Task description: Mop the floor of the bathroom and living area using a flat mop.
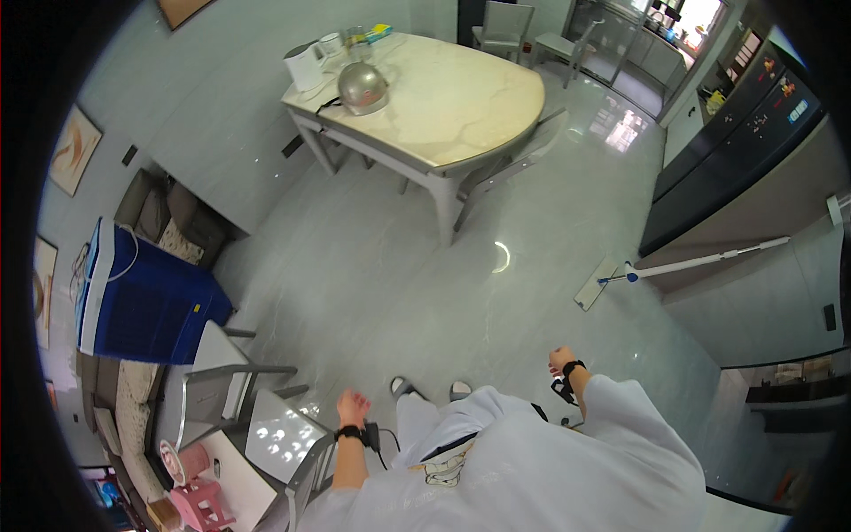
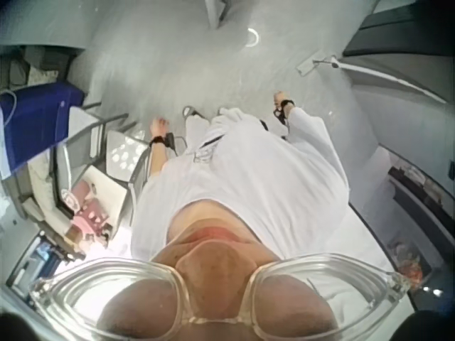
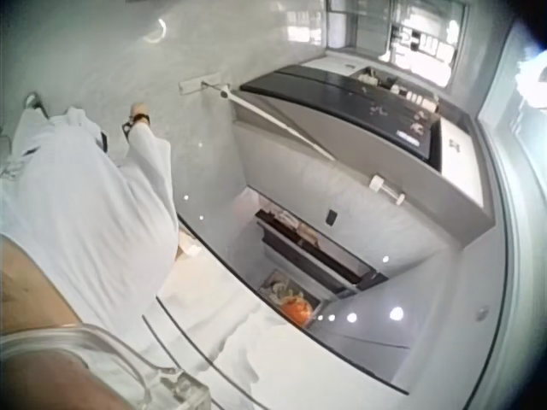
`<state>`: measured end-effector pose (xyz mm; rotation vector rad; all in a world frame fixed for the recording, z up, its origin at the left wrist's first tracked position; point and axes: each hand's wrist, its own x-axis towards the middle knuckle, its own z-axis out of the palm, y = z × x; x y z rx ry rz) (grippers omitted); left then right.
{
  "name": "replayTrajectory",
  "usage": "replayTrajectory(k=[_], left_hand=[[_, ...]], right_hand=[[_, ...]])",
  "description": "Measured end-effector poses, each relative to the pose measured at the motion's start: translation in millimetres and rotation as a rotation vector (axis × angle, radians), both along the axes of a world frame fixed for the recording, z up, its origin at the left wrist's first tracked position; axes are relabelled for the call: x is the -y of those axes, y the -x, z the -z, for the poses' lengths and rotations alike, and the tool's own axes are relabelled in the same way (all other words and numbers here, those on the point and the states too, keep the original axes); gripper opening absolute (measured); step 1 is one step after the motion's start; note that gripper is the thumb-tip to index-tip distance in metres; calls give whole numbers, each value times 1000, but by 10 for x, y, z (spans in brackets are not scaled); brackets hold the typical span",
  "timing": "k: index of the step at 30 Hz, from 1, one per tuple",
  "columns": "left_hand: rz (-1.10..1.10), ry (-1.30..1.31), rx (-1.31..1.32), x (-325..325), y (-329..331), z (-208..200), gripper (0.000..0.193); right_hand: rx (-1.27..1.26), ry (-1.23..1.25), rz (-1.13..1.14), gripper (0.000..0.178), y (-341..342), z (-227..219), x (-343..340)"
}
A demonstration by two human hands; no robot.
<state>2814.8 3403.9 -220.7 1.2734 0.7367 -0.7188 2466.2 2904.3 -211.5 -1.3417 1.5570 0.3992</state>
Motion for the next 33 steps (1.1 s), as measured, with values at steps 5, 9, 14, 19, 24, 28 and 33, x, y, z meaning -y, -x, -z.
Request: replayTrajectory(k=[5, 9, 14, 19, 24, 28, 33], left_hand=[[478, -59, 43, 2193, -407, -346, 41], [800, -178, -67, 3511, -680, -53, 33], [1096, -382, 39, 4973, -1052, 339, 24], [1470, -356, 524, 6691, -1396, 243, 28], [1640, -628, 1026, 8019, -1618, -628, 39], [1816, -767, 944, 8693, -2136, -860, 33], [1708, -893, 793, 9741, -2549, -1935, 36]], right_hand=[[98, -47, 266, 31, 468, -29, 502], [163, -166, 391, 33, 622, 35, 823], [116, -181, 546, 34, 719, -192, 1525], [134, -154, 594, 31, 746, -189, 2697], [259, -70, 453, 30, 287, -277, 3935], [217, -252, 154, 34, 136, -260, 4959], [92, -273, 24, 33, 139, -348, 6378]])
